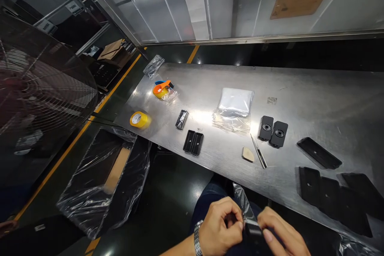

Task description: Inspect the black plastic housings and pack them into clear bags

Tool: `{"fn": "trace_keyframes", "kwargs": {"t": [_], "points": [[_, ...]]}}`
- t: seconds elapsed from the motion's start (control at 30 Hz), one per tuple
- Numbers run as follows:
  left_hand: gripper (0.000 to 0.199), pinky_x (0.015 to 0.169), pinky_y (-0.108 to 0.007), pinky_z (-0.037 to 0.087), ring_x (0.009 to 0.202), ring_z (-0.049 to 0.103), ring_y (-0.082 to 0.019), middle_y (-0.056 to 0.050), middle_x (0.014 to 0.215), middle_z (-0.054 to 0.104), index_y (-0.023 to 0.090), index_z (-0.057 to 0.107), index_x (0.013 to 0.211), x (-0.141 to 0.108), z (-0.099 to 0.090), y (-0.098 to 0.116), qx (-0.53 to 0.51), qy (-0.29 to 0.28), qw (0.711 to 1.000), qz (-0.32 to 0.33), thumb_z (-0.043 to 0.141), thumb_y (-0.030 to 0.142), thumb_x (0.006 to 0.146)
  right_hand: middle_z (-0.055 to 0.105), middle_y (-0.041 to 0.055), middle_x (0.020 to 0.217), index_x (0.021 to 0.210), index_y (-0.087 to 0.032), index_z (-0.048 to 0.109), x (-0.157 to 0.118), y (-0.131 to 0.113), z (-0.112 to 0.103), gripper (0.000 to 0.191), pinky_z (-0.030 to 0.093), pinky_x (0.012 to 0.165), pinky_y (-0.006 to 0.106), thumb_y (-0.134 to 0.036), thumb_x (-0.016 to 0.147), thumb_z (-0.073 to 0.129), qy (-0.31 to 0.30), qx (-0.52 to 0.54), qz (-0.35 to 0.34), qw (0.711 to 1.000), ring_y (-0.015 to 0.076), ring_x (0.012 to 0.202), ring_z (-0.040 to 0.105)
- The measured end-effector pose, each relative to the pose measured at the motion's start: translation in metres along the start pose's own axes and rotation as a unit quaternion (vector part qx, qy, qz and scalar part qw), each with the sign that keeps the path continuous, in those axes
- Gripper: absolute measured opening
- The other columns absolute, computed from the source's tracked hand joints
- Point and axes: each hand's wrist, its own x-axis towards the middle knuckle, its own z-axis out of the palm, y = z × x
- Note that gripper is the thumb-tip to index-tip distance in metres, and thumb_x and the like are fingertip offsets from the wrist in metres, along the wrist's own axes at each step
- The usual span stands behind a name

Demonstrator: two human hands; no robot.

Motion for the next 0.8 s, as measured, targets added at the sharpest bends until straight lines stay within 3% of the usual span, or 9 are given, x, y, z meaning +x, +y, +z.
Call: {"fn": "trace_keyframes", "kwargs": {"t": [0.1,0.2,0.27,0.33,0.5,0.67,0.8], "points": [[0.009,0.049,-0.021,0.033,0.056,0.044,-0.01,-0.003,0.07,0.054,0.015,0.052,0.061,0.002,0.0,-0.001,-0.027,-0.023,0.998,0.044,0.053,0.007,0.059,0.056,0.0129,0.11,0.112,-0.019,0.05,-0.002,0.012,-0.002,0.032,0.051,0.08,0.032,-0.009,0.082,0.042,0.008,-0.066,-0.039,0.997,0.0235,0.103,0.056],[0.007,0.049,-0.021,0.033,0.055,0.042,-0.009,-0.003,0.068,0.053,0.015,0.05,0.064,0.004,0.002,-0.004,-0.043,-0.049,0.995,0.074,0.053,0.01,0.059,0.037,0.0143,0.138,0.126,-0.019,0.042,0.003,0.024,-0.006,0.049,0.04,0.098,0.047,-0.009,0.078,0.048,-0.08,-0.109,-0.102,0.986,0.0319,0.128,0.031],[0.006,0.048,-0.021,0.032,0.052,0.04,-0.008,-0.002,0.067,0.052,0.015,0.049,0.067,0.006,0.005,-0.006,-0.054,-0.046,0.996,0.051,0.052,0.013,0.063,0.043,0.0142,0.134,0.128,-0.017,0.038,0.009,0.028,-0.009,0.052,0.033,0.102,0.052,-0.011,0.078,0.051,-0.141,-0.092,-0.12,0.979,0.0317,0.13,0.029],[0.005,0.046,-0.021,0.031,0.049,0.038,-0.008,-0.001,0.063,0.05,0.015,0.048,0.07,0.007,0.007,-0.007,-0.064,-0.045,0.997,0.012,0.051,0.015,0.066,0.051,0.0146,0.125,0.128,-0.016,0.034,0.013,0.029,-0.009,0.05,0.03,0.105,0.052,-0.012,0.081,0.051,-0.175,-0.056,-0.118,0.976,0.029,0.125,0.038],[0.01,0.045,-0.019,0.029,0.048,0.037,-0.007,0.001,0.061,0.048,0.014,0.05,0.073,0.007,-0.003,-0.008,-0.063,-0.079,0.995,-0.023,0.055,0.022,0.071,0.056,0.0164,0.113,0.123,-0.016,0.04,0.022,0.019,-0.006,0.033,0.047,0.09,0.04,-0.018,0.09,0.037,-0.186,0.057,-0.089,0.977,0.0252,0.106,0.054],[0.023,0.051,-0.019,0.037,0.054,0.045,-0.008,0.0,0.066,0.051,0.013,0.058,0.072,0.01,-0.017,-0.006,-0.042,-0.166,0.985,0.019,0.07,0.031,0.064,0.063,0.0123,0.096,0.105,-0.017,0.055,0.032,0.003,-0.007,0.025,0.052,0.08,0.034,-0.028,0.092,0.037,-0.172,0.079,-0.079,0.979,0.0228,0.091,0.06],[0.008,0.05,-0.017,0.034,0.053,0.042,-0.006,0.002,0.064,0.049,0.015,0.056,0.065,0.009,-0.015,0.0,0.065,-0.121,0.988,0.076,0.06,0.019,0.07,0.064,0.0126,0.097,0.102,-0.016,0.058,0.032,0.003,-0.006,0.024,0.053,0.077,0.031,-0.024,0.092,0.037,-0.148,0.038,-0.095,0.984,0.0212,0.089,0.061]]}}
